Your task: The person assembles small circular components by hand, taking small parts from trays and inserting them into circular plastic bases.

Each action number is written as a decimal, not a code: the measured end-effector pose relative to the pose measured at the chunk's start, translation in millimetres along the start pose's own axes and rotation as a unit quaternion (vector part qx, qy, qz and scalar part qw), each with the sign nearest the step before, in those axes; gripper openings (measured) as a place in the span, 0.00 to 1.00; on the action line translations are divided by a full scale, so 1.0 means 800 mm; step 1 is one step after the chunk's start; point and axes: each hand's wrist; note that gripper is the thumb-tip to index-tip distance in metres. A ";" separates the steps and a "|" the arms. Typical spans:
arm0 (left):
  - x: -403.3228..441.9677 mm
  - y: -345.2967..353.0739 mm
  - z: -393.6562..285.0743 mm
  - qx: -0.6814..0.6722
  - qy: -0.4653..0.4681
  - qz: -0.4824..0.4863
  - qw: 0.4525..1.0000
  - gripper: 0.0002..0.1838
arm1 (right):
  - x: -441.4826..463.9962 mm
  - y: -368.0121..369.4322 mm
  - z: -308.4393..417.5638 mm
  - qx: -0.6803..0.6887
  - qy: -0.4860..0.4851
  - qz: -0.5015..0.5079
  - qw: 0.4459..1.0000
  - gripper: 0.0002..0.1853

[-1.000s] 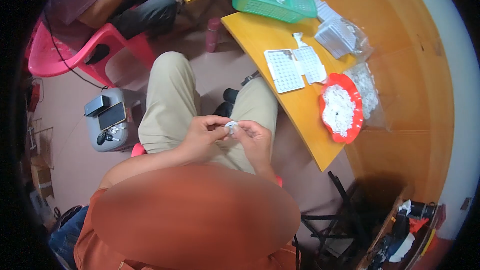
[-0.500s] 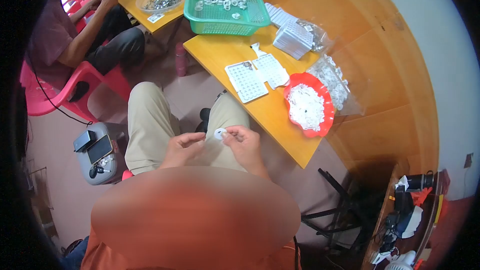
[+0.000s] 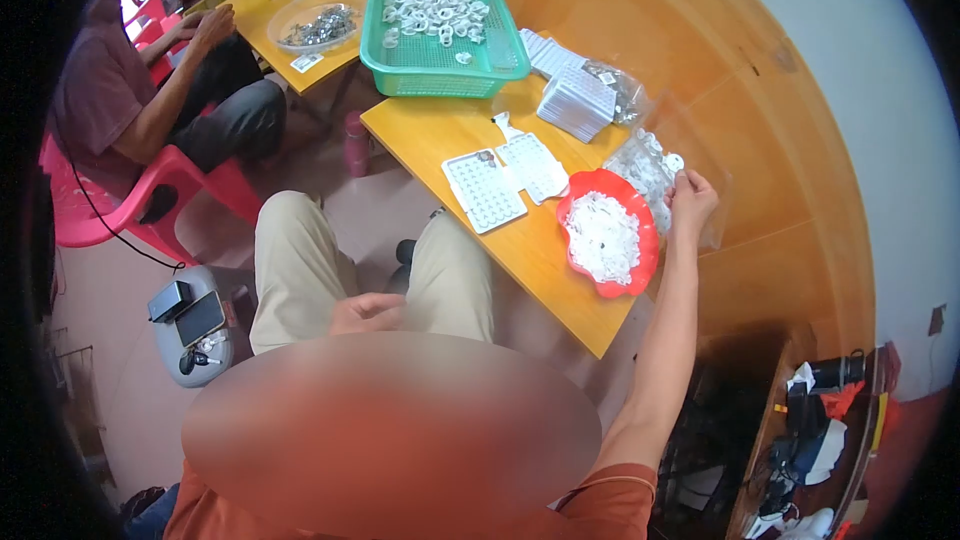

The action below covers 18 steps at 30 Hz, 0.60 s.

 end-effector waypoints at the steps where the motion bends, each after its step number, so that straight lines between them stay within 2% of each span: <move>1: 0.003 -0.003 0.003 -0.004 0.001 0.002 1.000 0.14 | 0.009 0.004 -0.008 -0.031 -0.011 0.002 0.999 0.09; 7: 0.017 -0.013 0.012 -0.012 -0.013 0.009 1.000 0.13 | -0.033 0.072 -0.016 -0.092 -0.065 0.128 0.985 0.10; 13: 0.027 -0.016 0.013 -0.034 -0.014 0.009 0.999 0.12 | -0.063 0.162 0.002 -0.088 -0.073 0.311 0.944 0.09; 18: 0.028 -0.021 0.004 -0.047 -0.020 0.004 0.999 0.12 | -0.053 0.234 0.016 -0.133 -0.120 0.358 0.916 0.10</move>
Point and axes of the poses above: each hand's wrist, its own x-axis towards the middle knuckle, its own y-axis out of the palm, z = x × y, and after that the axes turned 9 degrees about -y, right-handed
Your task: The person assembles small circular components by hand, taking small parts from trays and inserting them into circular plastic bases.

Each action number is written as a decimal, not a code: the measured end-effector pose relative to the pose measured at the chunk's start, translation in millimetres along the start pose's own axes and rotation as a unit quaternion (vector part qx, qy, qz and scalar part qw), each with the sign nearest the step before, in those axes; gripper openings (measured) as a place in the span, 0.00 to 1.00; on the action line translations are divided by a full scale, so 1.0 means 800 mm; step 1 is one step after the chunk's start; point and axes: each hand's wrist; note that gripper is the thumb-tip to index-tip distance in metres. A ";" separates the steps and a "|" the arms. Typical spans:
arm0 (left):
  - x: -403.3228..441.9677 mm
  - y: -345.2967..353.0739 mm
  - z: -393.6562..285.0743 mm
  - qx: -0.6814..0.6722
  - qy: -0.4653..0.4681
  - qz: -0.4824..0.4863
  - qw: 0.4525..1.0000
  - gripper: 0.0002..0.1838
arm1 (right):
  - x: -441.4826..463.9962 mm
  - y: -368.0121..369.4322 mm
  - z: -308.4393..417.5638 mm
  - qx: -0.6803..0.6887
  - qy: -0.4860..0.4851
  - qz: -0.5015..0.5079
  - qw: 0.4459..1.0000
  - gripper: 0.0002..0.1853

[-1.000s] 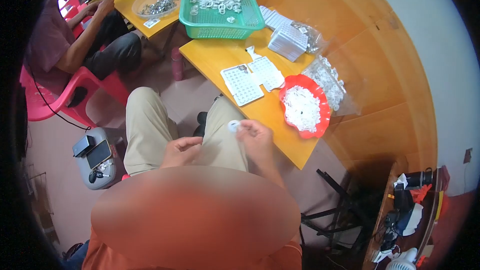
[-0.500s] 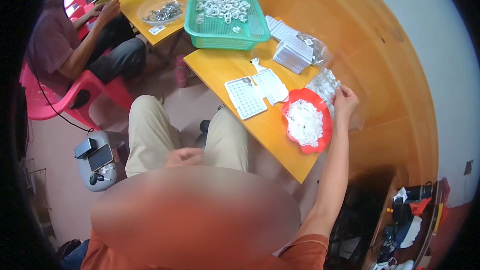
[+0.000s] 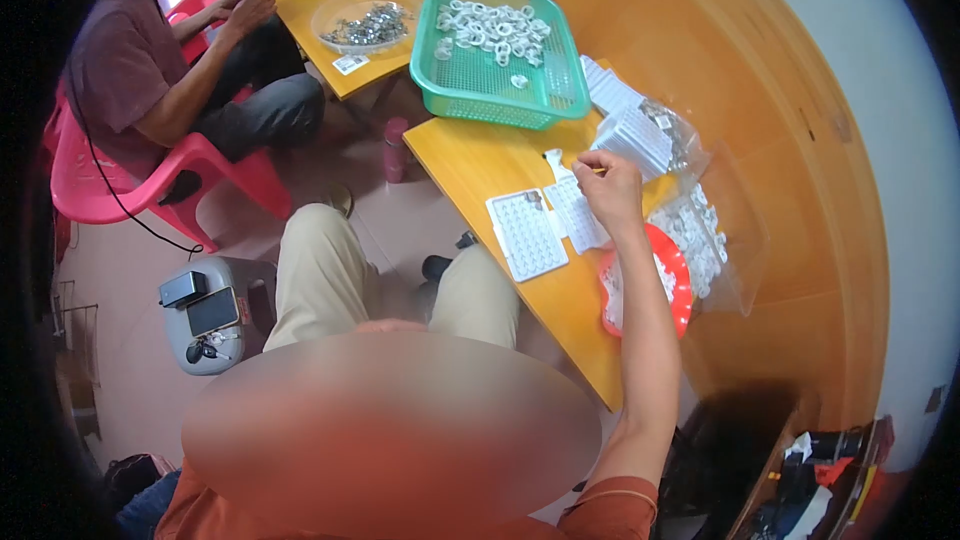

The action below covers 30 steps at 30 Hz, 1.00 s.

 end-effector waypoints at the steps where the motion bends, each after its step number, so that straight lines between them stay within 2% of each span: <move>1: 0.000 0.001 -0.003 0.011 -0.007 -0.011 1.000 0.12 | 0.015 0.005 0.005 -0.020 -0.022 0.006 1.000 0.10; 8: 0.009 -0.006 -0.005 0.039 0.004 -0.010 0.999 0.11 | 0.131 0.051 0.034 -0.115 -0.129 0.030 0.984 0.13; 11: 0.017 -0.014 0.000 0.058 0.016 -0.023 0.998 0.11 | 0.177 0.078 0.037 -0.163 -0.123 0.070 0.976 0.14; 14: 0.026 -0.024 0.008 0.085 0.058 -0.038 0.994 0.10 | 0.230 0.107 -0.008 -0.205 -0.144 0.135 0.959 0.16; 20: 0.026 -0.030 0.000 0.086 0.035 -0.035 0.995 0.10 | 0.279 0.158 -0.081 -0.280 -0.144 0.171 0.934 0.20; 23: 0.030 -0.032 0.005 0.046 0.045 -0.028 0.998 0.10 | 0.286 0.152 -0.064 -0.280 -0.096 0.239 0.925 0.18; 26: 0.031 -0.034 0.006 0.059 0.052 -0.028 0.997 0.10 | 0.285 0.148 -0.057 -0.275 -0.110 0.261 0.919 0.16; 29: 0.030 -0.033 0.006 0.047 0.062 -0.028 0.997 0.09 | 0.288 0.143 -0.086 -0.250 -0.164 0.243 0.923 0.14; 30: 0.028 -0.032 0.006 0.048 0.057 -0.029 0.997 0.09 | 0.283 0.137 -0.077 -0.222 -0.134 0.228 0.939 0.14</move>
Point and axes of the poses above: each hand's wrist, its own x-axis towards the middle knuckle, its own y-axis out of the palm, z = x × y, and after that the axes turned 9 degrees about -y, right-handed
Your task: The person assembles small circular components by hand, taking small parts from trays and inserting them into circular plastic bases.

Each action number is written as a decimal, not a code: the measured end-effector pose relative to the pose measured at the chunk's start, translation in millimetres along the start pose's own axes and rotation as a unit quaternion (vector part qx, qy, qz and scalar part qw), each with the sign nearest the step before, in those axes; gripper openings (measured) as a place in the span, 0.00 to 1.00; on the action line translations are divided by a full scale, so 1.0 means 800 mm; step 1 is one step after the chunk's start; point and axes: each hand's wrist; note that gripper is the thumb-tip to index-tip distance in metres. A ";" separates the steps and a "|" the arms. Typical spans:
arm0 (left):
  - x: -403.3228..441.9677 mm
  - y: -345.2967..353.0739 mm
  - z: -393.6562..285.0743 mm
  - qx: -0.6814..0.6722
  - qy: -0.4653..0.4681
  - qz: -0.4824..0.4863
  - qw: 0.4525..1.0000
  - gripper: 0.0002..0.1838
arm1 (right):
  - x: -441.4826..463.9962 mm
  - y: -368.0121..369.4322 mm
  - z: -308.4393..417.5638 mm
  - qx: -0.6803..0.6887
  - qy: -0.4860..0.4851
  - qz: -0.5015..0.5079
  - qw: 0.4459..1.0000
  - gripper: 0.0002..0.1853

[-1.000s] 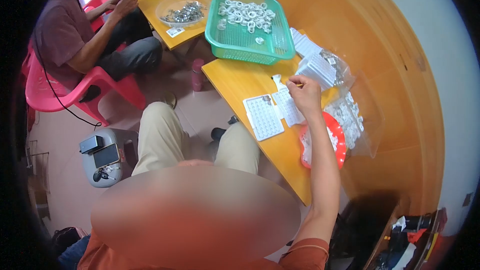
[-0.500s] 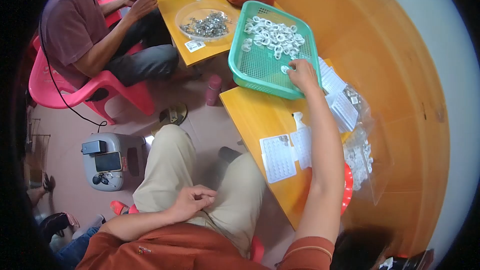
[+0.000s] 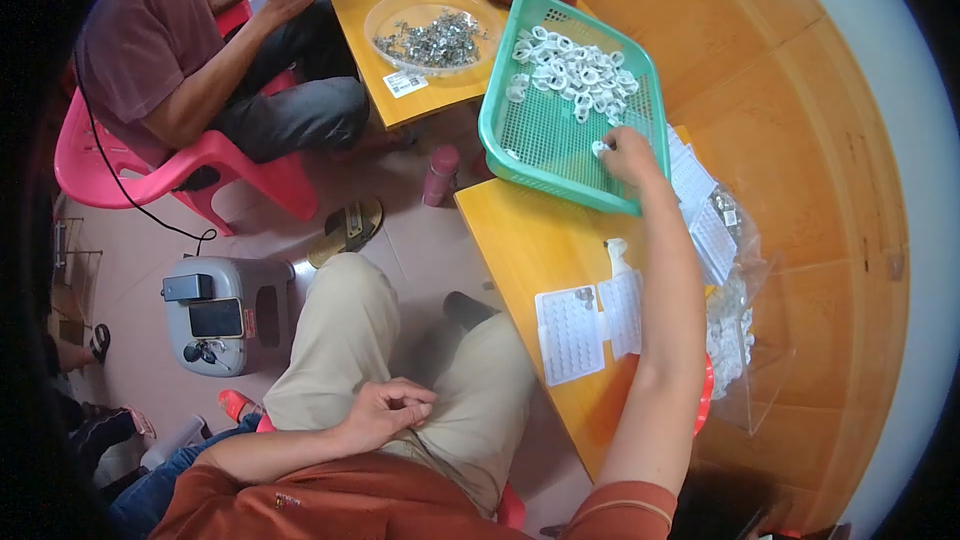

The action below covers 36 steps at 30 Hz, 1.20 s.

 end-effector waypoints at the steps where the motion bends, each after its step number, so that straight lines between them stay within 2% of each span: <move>1: -0.001 0.000 -0.001 0.001 -0.004 0.000 1.000 0.09 | -0.008 -0.013 0.013 0.034 0.027 -0.016 0.999 0.14; 2: -0.002 0.001 -0.002 0.002 -0.008 0.000 1.000 0.09 | -0.014 -0.022 0.023 0.068 0.053 -0.032 0.996 0.14; 5: -0.005 0.007 -0.004 -0.019 0.007 -0.014 1.000 0.08 | -0.030 -0.037 0.025 0.121 0.041 -0.098 0.987 0.15; 8: -0.012 0.010 -0.016 0.000 0.000 -0.017 1.000 0.08 | -0.071 -0.074 0.087 0.305 0.077 -0.142 0.938 0.16; 11: -0.016 0.013 -0.021 0.030 0.051 -0.031 0.998 0.08 | -0.131 -0.089 0.139 0.393 0.044 -0.163 0.904 0.16; 15: -0.024 0.018 -0.026 0.071 0.121 -0.059 0.988 0.09 | -0.228 -0.076 0.225 0.540 0.045 -0.107 0.834 0.17; 18: -0.028 0.023 -0.023 0.075 0.150 -0.078 0.983 0.09 | -0.298 -0.032 0.272 0.661 0.068 -0.035 0.747 0.19; 20: -0.034 0.024 -0.027 0.088 0.156 -0.087 0.980 0.13 | -0.335 0.002 0.298 0.739 0.096 0.008 0.667 0.19; 22: -0.040 0.025 -0.035 0.105 0.174 -0.097 0.974 0.14 | -0.361 0.031 0.321 0.768 0.110 0.029 0.630 0.18; 24: -0.036 0.028 -0.023 0.012 0.167 -0.079 0.983 0.14 | -0.384 0.056 0.339 0.794 0.121 0.043 0.594 0.18; 29: -0.041 0.030 -0.027 -0.097 0.120 -0.036 0.987 0.14 | -0.407 0.092 0.371 0.816 0.120 0.041 0.564 0.16; 36: -0.042 0.033 -0.032 -0.101 0.136 -0.033 0.985 0.08 | -0.414 0.103 0.385 0.792 0.135 -0.009 0.595 0.15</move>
Point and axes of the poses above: each hand's wrist, its own x-axis towards the middle knuckle, its own y-axis out of the palm, z = x × y, and after that the axes turned 9 degrees about -y, right-handed
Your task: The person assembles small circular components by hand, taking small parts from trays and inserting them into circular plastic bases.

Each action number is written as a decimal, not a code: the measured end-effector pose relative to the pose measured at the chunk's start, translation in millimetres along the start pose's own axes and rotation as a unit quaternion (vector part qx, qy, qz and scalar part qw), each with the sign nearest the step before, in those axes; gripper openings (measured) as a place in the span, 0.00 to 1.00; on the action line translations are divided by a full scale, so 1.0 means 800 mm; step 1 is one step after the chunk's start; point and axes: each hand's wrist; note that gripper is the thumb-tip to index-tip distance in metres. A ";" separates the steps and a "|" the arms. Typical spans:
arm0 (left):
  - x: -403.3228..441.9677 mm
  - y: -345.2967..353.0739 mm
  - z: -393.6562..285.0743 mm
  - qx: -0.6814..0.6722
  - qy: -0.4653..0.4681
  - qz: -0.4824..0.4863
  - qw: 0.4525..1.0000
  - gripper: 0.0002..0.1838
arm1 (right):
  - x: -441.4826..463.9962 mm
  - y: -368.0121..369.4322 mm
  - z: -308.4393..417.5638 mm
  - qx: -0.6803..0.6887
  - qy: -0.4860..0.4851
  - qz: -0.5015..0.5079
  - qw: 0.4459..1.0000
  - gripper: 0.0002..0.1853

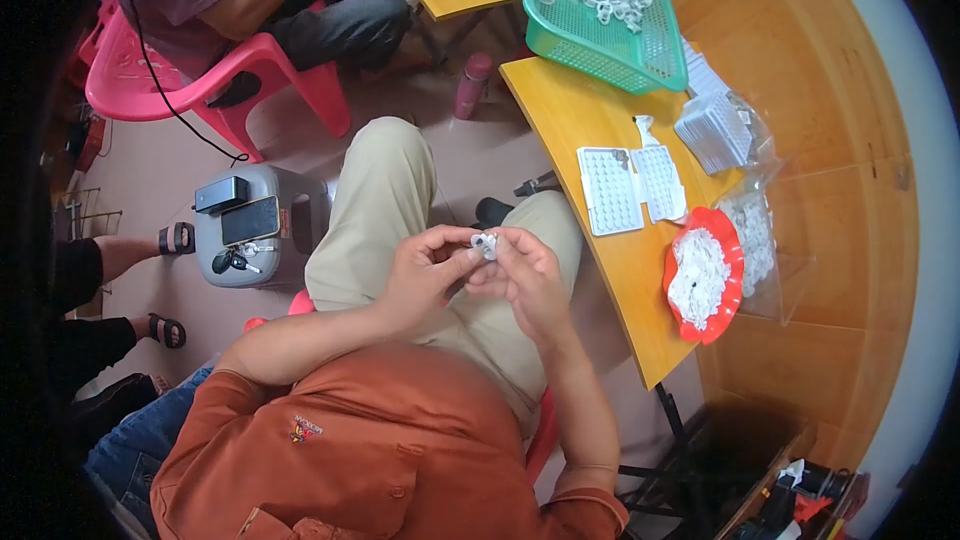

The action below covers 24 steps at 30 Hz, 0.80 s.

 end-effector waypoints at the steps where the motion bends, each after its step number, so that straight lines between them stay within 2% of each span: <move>1: -0.001 0.000 -0.003 0.010 -0.004 -0.004 1.000 0.08 | -0.001 0.002 -0.003 -0.014 -0.008 -0.011 1.000 0.16; 8: -0.003 -0.004 -0.007 -0.014 -0.056 -0.002 0.998 0.09 | -0.005 0.010 -0.013 -0.084 -0.068 -0.057 0.992 0.20; 14: -0.003 -0.005 -0.005 -0.016 -0.089 -0.013 0.996 0.08 | -0.006 0.003 -0.017 -0.119 -0.063 -0.060 0.989 0.19; 24: -0.002 -0.001 -0.004 -0.015 -0.089 -0.030 0.995 0.10 | -0.011 -0.004 -0.032 -0.159 -0.101 -0.075 0.979 0.16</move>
Point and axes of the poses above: each hand's wrist, its own x-axis towards the middle knuckle, its own y-axis out of the palm, z = x × y, and after that the axes turned 9 degrees about -y, right-handed
